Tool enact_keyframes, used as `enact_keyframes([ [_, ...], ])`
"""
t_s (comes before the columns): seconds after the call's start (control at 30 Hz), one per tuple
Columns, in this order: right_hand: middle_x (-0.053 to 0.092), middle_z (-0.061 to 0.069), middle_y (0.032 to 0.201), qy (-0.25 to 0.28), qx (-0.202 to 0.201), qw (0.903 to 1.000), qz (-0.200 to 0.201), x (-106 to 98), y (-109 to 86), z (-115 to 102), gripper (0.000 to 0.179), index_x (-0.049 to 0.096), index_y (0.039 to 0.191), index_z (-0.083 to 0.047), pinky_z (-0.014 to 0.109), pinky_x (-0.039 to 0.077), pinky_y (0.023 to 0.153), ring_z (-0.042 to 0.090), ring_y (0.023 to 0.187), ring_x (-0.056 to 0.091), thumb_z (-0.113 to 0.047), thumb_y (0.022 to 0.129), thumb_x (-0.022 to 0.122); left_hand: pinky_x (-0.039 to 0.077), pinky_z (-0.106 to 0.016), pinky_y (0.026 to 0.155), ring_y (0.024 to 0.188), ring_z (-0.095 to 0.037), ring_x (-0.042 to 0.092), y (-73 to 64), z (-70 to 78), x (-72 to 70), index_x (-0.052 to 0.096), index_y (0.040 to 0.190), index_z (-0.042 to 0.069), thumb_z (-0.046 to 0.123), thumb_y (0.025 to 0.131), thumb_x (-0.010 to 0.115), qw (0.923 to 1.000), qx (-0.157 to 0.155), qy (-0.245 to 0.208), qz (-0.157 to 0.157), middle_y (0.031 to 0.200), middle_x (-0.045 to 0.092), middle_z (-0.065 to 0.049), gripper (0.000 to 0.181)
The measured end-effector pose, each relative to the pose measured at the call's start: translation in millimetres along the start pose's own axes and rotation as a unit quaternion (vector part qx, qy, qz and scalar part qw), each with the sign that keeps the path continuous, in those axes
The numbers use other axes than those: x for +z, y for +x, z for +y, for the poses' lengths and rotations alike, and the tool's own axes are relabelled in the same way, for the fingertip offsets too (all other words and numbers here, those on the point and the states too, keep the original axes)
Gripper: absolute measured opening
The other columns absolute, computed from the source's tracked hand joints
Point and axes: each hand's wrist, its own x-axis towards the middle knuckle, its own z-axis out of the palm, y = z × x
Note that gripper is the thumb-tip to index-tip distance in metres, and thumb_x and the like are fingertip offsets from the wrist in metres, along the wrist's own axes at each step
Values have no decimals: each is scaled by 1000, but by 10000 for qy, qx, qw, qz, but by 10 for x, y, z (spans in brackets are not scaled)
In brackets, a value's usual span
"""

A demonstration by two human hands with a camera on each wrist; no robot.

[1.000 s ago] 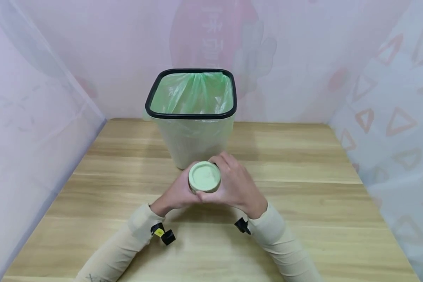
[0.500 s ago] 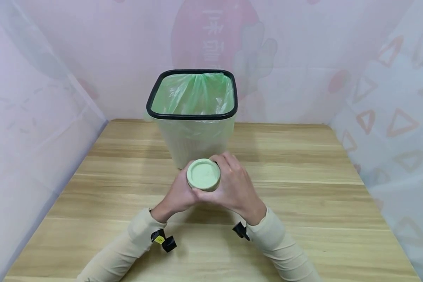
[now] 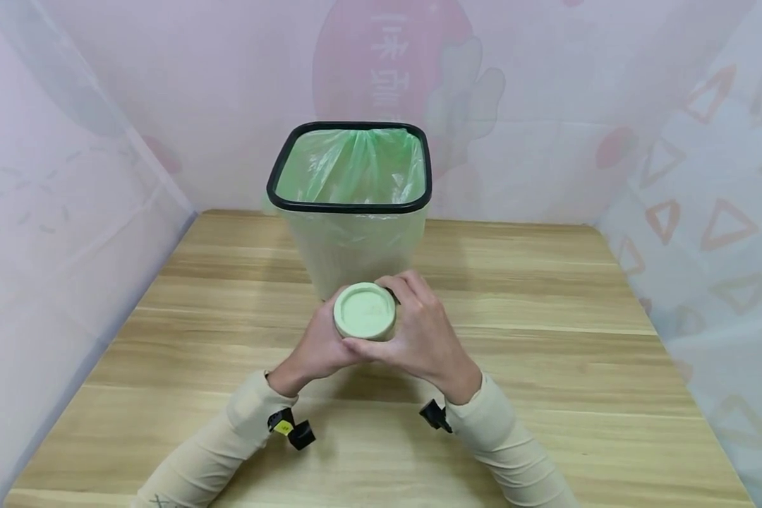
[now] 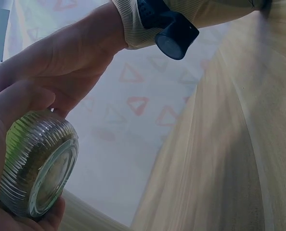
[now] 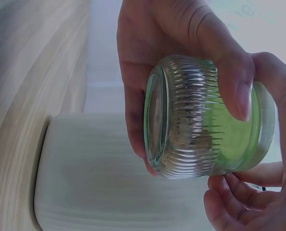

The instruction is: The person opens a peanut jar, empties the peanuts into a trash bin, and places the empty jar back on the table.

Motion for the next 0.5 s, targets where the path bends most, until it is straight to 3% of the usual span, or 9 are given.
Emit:
enact_keyframes([
  [0.3,64,0,113,113,-76,9999,-6,-14,11,1,75,69,121,-10,34,59,87,13,100,64,-47,64,100,51,-48,112,126,-31,65,3,12,-7,56,140,2,6,67,94,10000,-70,-13,-54,134,68,-16,82],
  [0.5,64,-1,112,201,-50,9998,-50,-23,10,7,74,69,121,-11,39,60,85,13,98,64,-47,64,100,52,-50,111,126,-31,65,-2,17,-13,55,140,1,6,68,94,9999,-103,-39,-93,135,67,-17,82],
])
